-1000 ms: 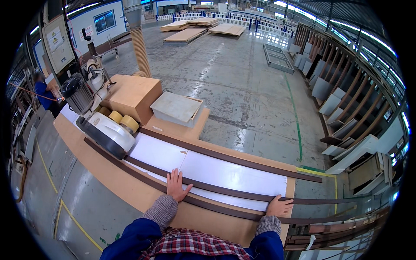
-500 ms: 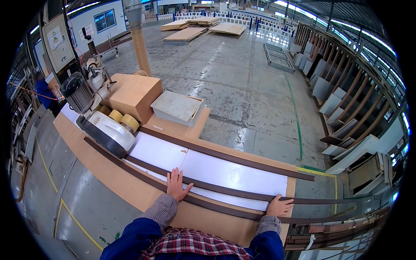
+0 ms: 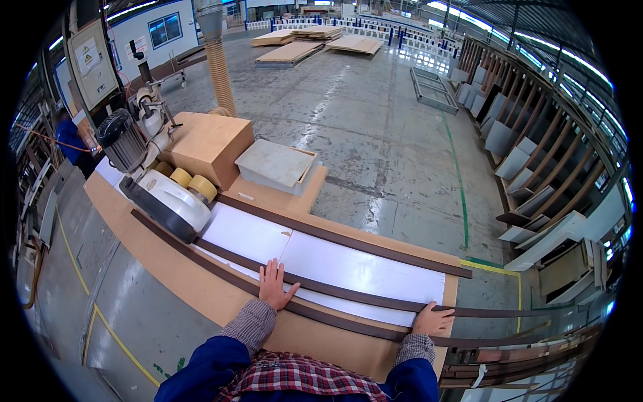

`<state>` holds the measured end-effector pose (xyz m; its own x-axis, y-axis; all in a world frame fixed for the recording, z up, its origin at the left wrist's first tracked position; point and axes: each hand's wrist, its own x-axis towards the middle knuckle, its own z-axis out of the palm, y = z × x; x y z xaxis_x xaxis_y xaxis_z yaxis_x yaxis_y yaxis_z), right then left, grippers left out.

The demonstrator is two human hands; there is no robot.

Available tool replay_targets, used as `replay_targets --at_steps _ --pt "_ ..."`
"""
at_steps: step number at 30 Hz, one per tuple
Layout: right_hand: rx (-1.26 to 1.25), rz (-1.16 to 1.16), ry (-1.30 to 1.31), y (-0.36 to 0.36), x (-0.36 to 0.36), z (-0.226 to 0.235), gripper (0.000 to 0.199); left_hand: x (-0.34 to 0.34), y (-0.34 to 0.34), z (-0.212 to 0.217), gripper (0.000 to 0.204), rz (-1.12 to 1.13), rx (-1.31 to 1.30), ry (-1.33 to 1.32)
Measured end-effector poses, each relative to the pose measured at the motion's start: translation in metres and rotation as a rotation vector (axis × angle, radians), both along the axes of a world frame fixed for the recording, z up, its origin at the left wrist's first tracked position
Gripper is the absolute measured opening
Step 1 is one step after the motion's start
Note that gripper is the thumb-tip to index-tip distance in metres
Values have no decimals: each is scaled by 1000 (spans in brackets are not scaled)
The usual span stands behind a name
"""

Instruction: The person repeatedly picks up long wooden strips and places them onto a white panel on a workbench, aligning them in parallel rows. The person occasionally moves to a nearby rack to retrieve more strips and returns to the workbench to continue stacking them. The process involves careful placement and alignment of each strip by hand.

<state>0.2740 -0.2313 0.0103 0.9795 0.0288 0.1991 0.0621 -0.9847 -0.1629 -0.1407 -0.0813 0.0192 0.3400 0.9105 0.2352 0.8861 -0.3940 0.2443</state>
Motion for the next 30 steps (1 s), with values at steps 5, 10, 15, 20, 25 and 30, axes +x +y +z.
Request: replay_targets --at_steps 5,10,15,20,25,30 --pt "0 0 -4 0 0 0 74 0 0 -1 80 3 1 7" --pt "3 -1 -9 0 0 -1 74 0 0 0 80 8 2 19" --pt "-15 5 -33 0 -1 -1 74 1 0 1 80 8 -1 1" --pt "6 1 -17 0 0 -1 74 1 0 0 80 14 3 14" --pt "8 3 -4 0 0 0 74 1 0 -1 80 12 23 21" --pt "8 13 7 1 -2 3 74 1 0 -2 80 15 -15 21"
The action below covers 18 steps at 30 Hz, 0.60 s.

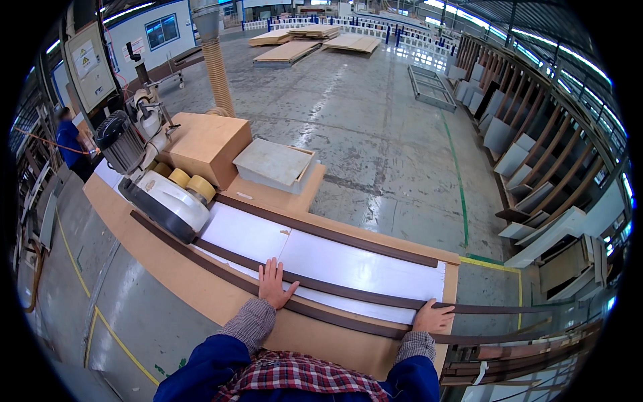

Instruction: The person repeatedly picks up long wooden strips and places them onto a white panel on a workbench, aligning them in parallel rows. The person occasionally moves to a nearby rack to retrieve more strips and returns to the workbench to continue stacking them. The process involves careful placement and alignment of each strip by hand.

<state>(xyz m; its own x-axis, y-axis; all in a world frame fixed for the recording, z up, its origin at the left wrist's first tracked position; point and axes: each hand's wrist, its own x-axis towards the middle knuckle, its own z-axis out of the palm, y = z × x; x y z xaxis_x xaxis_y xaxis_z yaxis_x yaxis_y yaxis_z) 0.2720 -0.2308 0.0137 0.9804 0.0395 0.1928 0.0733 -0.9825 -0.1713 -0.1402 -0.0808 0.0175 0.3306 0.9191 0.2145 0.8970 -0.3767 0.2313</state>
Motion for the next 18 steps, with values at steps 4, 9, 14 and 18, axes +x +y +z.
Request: replay_targets --at_steps 4,9,14,18 --pt "6 -9 25 1 -2 3 74 0 0 0 80 -4 15 2" --pt "6 -11 37 1 -1 4 74 0 -1 1 79 -18 47 -48" --pt "30 6 23 0 -1 2 75 1 0 2 78 -11 36 -64" --pt "26 -1 34 0 0 1 74 0 0 1 79 -12 29 -47"
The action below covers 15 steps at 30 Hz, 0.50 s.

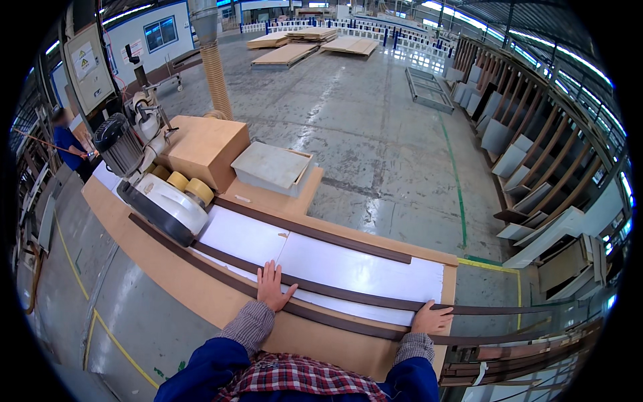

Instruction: The person repeatedly picks up long wooden strips and places them onto a white panel on a workbench, aligning them in parallel rows. The person occasionally moves to a nearby rack to retrieve more strips and returns to the workbench to continue stacking them. The process involves careful placement and alignment of each strip by hand.

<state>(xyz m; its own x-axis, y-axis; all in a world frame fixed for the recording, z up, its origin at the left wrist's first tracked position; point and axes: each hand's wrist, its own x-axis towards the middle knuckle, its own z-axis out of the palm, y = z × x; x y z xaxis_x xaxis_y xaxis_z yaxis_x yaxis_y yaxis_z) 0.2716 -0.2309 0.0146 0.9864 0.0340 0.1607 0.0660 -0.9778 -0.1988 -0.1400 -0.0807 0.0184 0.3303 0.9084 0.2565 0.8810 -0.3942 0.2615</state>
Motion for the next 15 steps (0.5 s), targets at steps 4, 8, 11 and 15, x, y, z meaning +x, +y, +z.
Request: replay_targets --at_steps 4,8,11,15 --pt "-18 -2 -12 1 -1 1 73 0 0 0 79 5 -5 24" --pt "-8 -5 -5 1 -1 2 74 0 -1 1 79 0 -7 -1" --pt "-14 -11 -5 1 -1 2 74 0 -1 1 78 -5 -2 -13" --pt "-29 -12 -12 1 -1 1 74 -1 -1 1 78 -11 -11 -27"
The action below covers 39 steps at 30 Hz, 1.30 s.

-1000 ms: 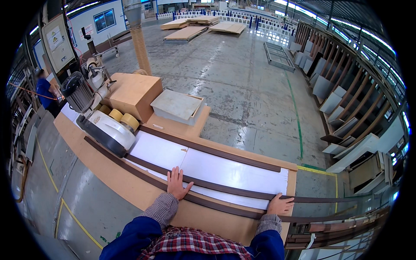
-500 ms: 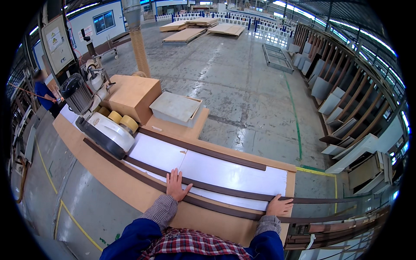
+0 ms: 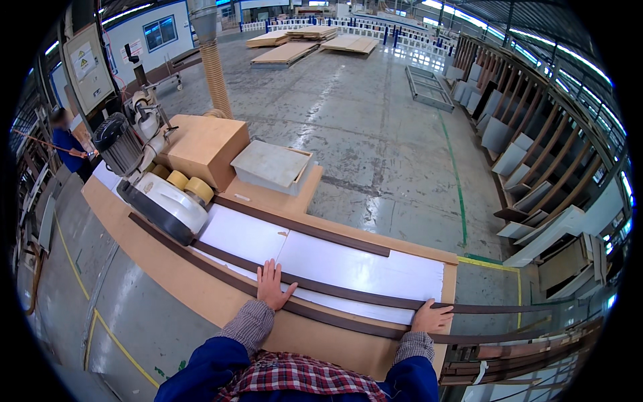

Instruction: The person repeatedly picks up long wooden strips and places them onto a white panel on a workbench, aligning them in parallel rows. The person occasionally moves to a nearby rack to retrieve more strips and returns to the workbench to continue stacking them. The process involves careful placement and alignment of each strip by hand.

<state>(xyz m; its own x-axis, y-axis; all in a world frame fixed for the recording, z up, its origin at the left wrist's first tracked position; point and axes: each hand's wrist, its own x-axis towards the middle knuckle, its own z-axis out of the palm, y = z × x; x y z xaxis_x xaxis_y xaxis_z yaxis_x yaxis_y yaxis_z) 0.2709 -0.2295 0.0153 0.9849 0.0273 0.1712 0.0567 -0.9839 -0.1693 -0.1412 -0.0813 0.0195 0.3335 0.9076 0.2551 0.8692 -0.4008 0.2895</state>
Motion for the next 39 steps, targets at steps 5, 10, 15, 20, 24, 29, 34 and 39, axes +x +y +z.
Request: replay_targets --at_steps 5,10,15,20,24,29,34,39 --pt "4 5 -2 -1 1 -1 74 0 0 1 81 35 -68 59" --pt "7 8 -17 -1 1 -3 73 2 -2 4 79 86 -75 110" --pt "2 7 -15 -1 3 -5 74 2 -2 4 82 82 -114 101" --pt "5 9 -7 -2 3 -5 75 1 -2 2 81 74 -94 81" --pt "5 9 -14 -1 1 -3 75 1 -2 3 81 68 -96 67" --pt "1 2 12 0 5 -6 75 2 -1 3 81 66 -102 74" --pt "-62 -9 -3 1 24 -17 76 11 4 2 84 27 -146 162" --pt "-88 -44 -1 6 50 -26 78 29 12 -3 84 5 -202 210"
